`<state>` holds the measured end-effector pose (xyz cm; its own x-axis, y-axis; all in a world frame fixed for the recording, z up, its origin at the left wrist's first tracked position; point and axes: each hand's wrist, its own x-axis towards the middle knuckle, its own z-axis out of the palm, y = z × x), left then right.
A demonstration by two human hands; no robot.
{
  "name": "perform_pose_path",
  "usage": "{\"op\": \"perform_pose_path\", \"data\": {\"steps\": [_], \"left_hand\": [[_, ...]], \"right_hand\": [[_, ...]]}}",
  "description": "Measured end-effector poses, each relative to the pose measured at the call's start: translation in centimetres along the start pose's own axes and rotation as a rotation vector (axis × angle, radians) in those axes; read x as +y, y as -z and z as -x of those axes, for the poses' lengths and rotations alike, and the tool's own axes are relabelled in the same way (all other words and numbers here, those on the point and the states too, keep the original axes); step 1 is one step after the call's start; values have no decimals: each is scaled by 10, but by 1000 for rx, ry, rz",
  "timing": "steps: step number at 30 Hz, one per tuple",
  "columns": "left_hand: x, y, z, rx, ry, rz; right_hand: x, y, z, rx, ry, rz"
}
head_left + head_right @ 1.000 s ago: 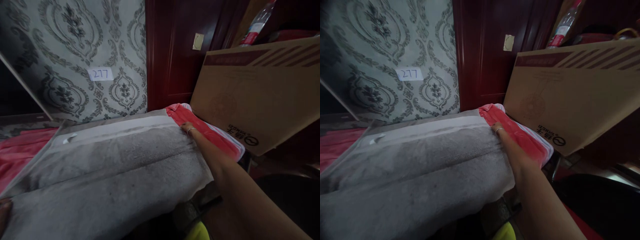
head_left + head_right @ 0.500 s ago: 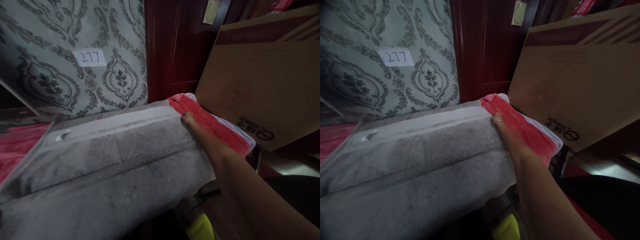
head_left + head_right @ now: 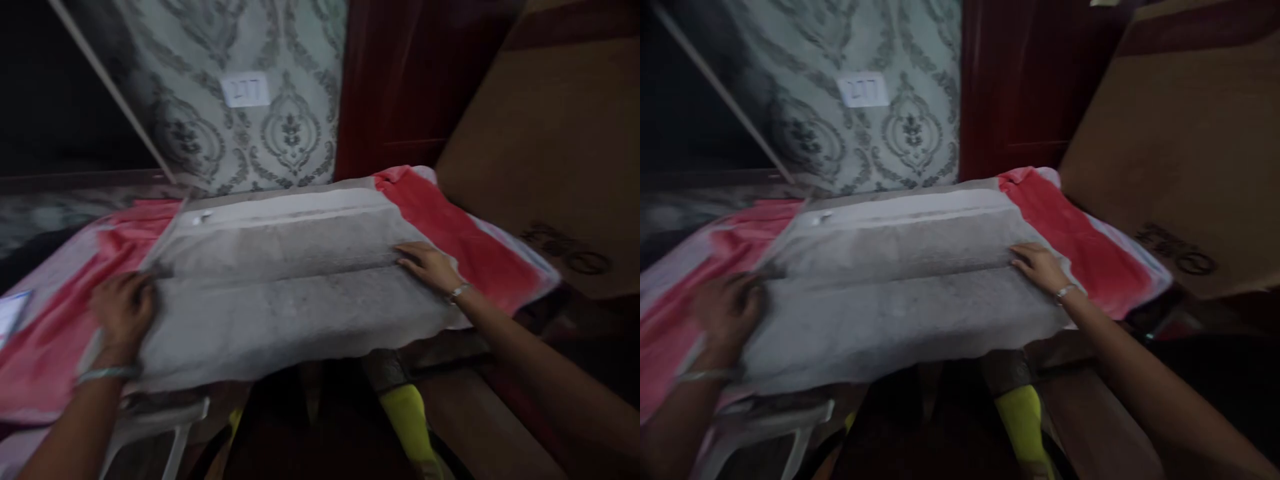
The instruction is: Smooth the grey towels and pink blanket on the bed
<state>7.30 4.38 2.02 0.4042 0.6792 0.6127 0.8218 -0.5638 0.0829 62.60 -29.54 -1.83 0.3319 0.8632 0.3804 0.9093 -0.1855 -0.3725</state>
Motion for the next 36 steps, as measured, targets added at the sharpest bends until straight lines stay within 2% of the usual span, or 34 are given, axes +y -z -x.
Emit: {"op": "perform_pose_path", "data": {"steps": [4,9,13,17,20,23,27,30,33,36], "left_hand": [[-9,-1,10,-90,-119,-23],[-16,-5,11,-310,-214,23],[-16,1,14,-352,-252,53],[-17,1,15,-330,-223,67],[-17,0,15,-242,-118,40],[-17,4,17,-141,-76,43],[-23,20,19,-27,-74,26],[-27,41,21,39,-98,-5],[-25,70,25,68,-118,-52],[-17,109,29,55,-91,-111]], "right_hand": [[16,-16,4,23,43,81],[31,-34,0,112,63,129],[29,-34,2,142,70,143],[12,-26,2,150,29,207],[-4,-16,0,163,-25,257],[-16,-4,0,205,-71,289],[-25,14,14,293,-53,282],[-28,29,30,342,-25,302],[-31,47,46,370,22,366],[-39,71,60,398,54,418]]}}
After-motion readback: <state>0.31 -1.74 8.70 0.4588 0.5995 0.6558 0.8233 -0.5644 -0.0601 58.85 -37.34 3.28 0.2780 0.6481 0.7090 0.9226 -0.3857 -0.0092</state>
